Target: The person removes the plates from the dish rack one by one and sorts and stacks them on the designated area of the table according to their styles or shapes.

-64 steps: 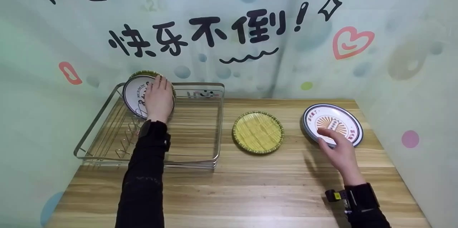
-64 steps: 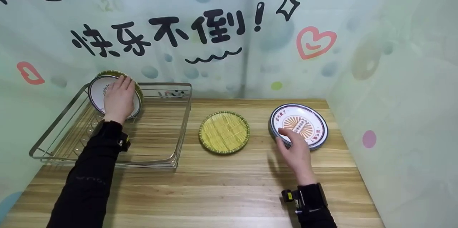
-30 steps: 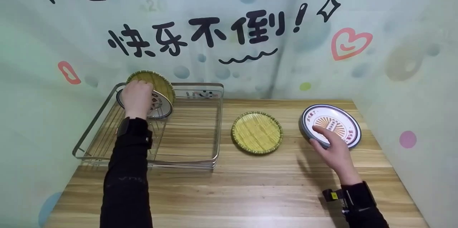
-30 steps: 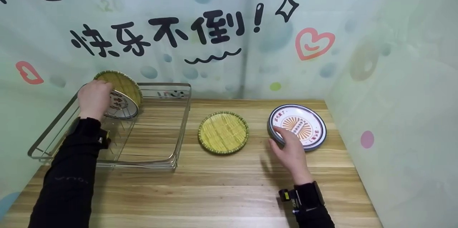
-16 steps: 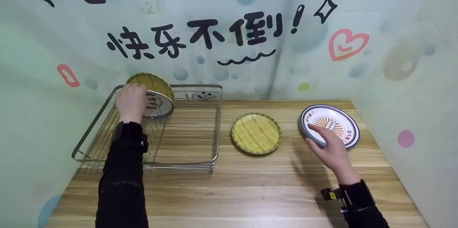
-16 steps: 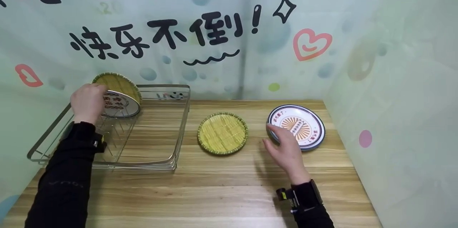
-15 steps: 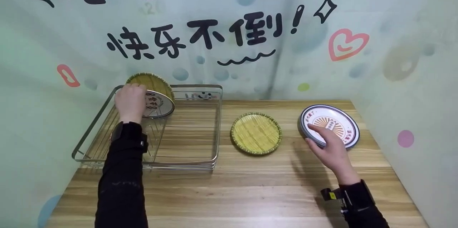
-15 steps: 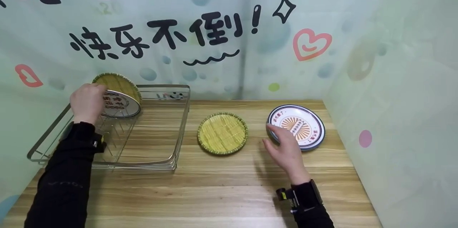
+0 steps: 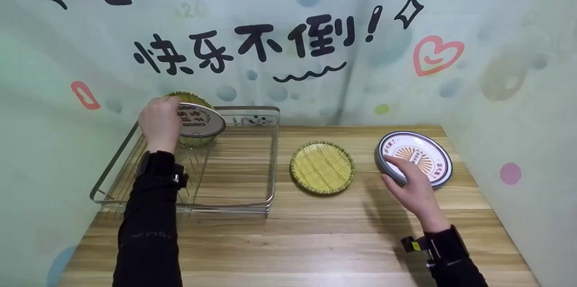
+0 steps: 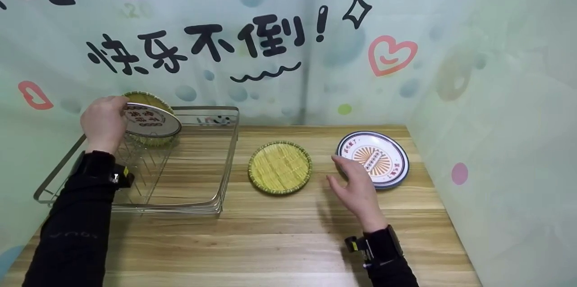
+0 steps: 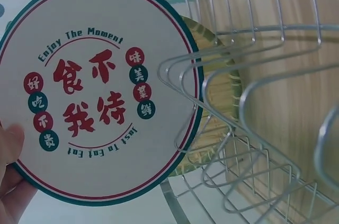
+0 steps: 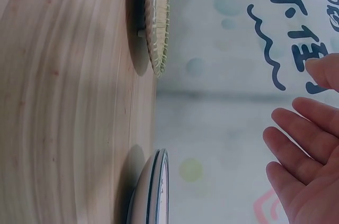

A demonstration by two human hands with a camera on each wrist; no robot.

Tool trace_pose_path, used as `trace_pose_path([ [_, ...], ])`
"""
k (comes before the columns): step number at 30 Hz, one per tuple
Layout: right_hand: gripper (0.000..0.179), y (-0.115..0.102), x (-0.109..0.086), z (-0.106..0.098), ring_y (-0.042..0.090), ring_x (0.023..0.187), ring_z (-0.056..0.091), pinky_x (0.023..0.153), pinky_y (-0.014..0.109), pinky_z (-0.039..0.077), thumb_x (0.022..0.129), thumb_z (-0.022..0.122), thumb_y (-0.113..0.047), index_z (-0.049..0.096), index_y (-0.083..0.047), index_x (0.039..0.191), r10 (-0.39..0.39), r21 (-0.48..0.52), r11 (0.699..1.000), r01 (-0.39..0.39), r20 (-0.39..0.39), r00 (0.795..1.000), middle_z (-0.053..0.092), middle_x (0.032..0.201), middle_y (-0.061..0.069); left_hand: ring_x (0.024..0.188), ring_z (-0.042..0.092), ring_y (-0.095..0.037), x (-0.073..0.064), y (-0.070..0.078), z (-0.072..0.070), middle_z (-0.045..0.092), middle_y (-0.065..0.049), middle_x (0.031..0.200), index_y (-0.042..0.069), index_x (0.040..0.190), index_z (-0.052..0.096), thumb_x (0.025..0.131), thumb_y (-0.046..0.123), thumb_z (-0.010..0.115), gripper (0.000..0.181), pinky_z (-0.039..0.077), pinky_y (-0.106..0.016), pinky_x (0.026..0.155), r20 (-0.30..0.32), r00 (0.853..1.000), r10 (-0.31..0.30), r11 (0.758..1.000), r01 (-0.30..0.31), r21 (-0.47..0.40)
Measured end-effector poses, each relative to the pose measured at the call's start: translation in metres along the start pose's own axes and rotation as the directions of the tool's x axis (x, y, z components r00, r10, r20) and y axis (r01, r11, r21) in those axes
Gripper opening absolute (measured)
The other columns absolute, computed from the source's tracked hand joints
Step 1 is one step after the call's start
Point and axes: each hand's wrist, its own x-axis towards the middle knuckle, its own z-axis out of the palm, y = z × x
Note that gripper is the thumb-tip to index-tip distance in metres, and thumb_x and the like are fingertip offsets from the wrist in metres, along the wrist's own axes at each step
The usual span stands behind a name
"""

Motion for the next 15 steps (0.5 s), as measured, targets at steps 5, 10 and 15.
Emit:
trace_pose_path([
  [5, 0.045, -0.001, 0.001, 0.001, 0.039, 0.111, 0.060, 0.104, 0.020, 0.036, 0.080, 0.077, 0.002, 0.064, 0.004, 0.123, -0.003, 0.010, 1.000, 0.003, 0.001, 1.000, 0.067, 0.120, 0.018, 0.081, 0.063, -0.042, 0.004, 0.007, -0.005, 0.071, -0.021, 0.095, -0.001, 0.105, 0.072, 0.078, -0.022, 0.051, 0.041, 0.051, -0.052, 0.063, -0.018, 1.000, -0.006, 1.000, 0.006, -0.020],
  [10, 0.046, -0.004, 0.001, 0.003, 0.039, 0.111, 0.060, 0.104, 0.018, 0.035, 0.080, 0.077, 0.002, 0.064, 0.004, 0.124, 0.011, 0.024, 1.000, -0.011, 0.010, 1.000, 0.067, 0.121, 0.019, 0.077, 0.065, -0.042, 0.008, 0.014, -0.006, 0.072, -0.020, 0.091, 0.001, 0.103, 0.073, 0.074, -0.023, 0.052, 0.043, 0.051, -0.054, 0.061, -0.053, 0.999, 0.005, 0.999, -0.008, -0.043],
  [15, 0.046, -0.006, 0.001, 0.006, 0.039, 0.111, 0.060, 0.104, 0.015, 0.033, 0.079, 0.077, 0.003, 0.064, 0.005, 0.124, 0.020, 0.040, 0.999, -0.020, 0.016, 1.000, 0.066, 0.121, 0.018, 0.075, 0.066, -0.040, 0.012, 0.025, -0.007, 0.073, -0.017, 0.091, 0.002, 0.098, 0.073, 0.070, -0.021, 0.055, 0.041, 0.051, -0.053, 0.058, -0.089, 0.996, 0.020, 0.998, -0.025, -0.053],
])
